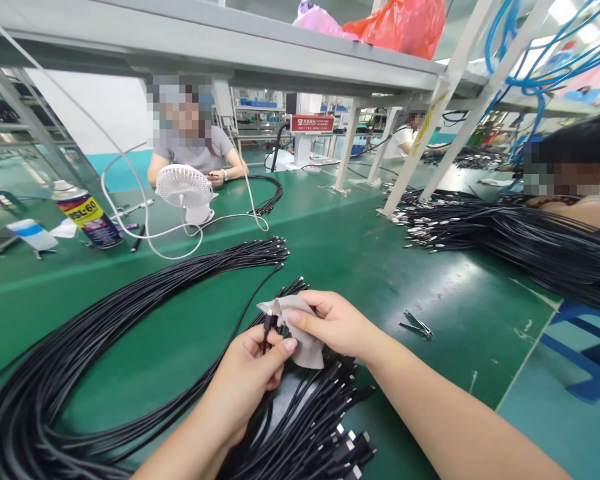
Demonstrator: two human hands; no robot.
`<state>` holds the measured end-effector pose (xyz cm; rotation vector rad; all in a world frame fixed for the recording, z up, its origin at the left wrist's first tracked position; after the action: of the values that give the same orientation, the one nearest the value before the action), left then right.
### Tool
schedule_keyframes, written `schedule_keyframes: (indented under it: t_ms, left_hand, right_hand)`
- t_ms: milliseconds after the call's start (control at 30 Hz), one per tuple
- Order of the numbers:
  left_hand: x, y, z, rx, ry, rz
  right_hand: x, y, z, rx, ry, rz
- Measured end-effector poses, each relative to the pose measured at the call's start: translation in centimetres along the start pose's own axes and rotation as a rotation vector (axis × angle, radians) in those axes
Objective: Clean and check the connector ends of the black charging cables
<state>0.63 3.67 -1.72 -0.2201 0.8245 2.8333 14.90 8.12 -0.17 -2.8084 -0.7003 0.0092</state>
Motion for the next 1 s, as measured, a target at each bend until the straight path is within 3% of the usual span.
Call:
schedule_keyframes:
  t_ms: [233, 500, 633, 767, 1000]
  left_hand:
    - [0.4, -0.2, -0.1, -0.134, -0.149, 0.091]
    - [0.6, -0.3, 0.2, -0.265, -0.334, 0.177]
    - [0.8, -0.3, 0.0, -0.195, -0.343, 0.203]
    - [0.6, -0.5, -0.2, -0.104, -0.31, 0.145]
    - [0.8, -0.9, -0.6, -0.089, -0.362, 0.146]
  right_hand:
    - [0.4, -0.1, 1.2, -0.185, -0.139, -0.041]
    - [0.6, -0.2, 1.9, -0.25, 0.077, -0.021]
    - [0.7, -0.4, 2.5, -0.254, 0.082, 0.0]
    - [0.4, -0.4, 2.3, -0.181, -0.007, -0.02]
    - [-0.2, -0.3, 1.7, -0.167, -0.155, -0.017]
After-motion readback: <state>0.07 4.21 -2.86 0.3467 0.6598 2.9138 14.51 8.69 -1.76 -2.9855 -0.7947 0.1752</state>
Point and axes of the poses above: each hand's wrist, its own y-axis away from the middle knuckle, its own x-axis out of the back of the hand, z = x × y, the point moved 3 cm from there along -y, towards the middle knuckle, and after that the axes turned 11 degrees about x, right-handed, at the moved point
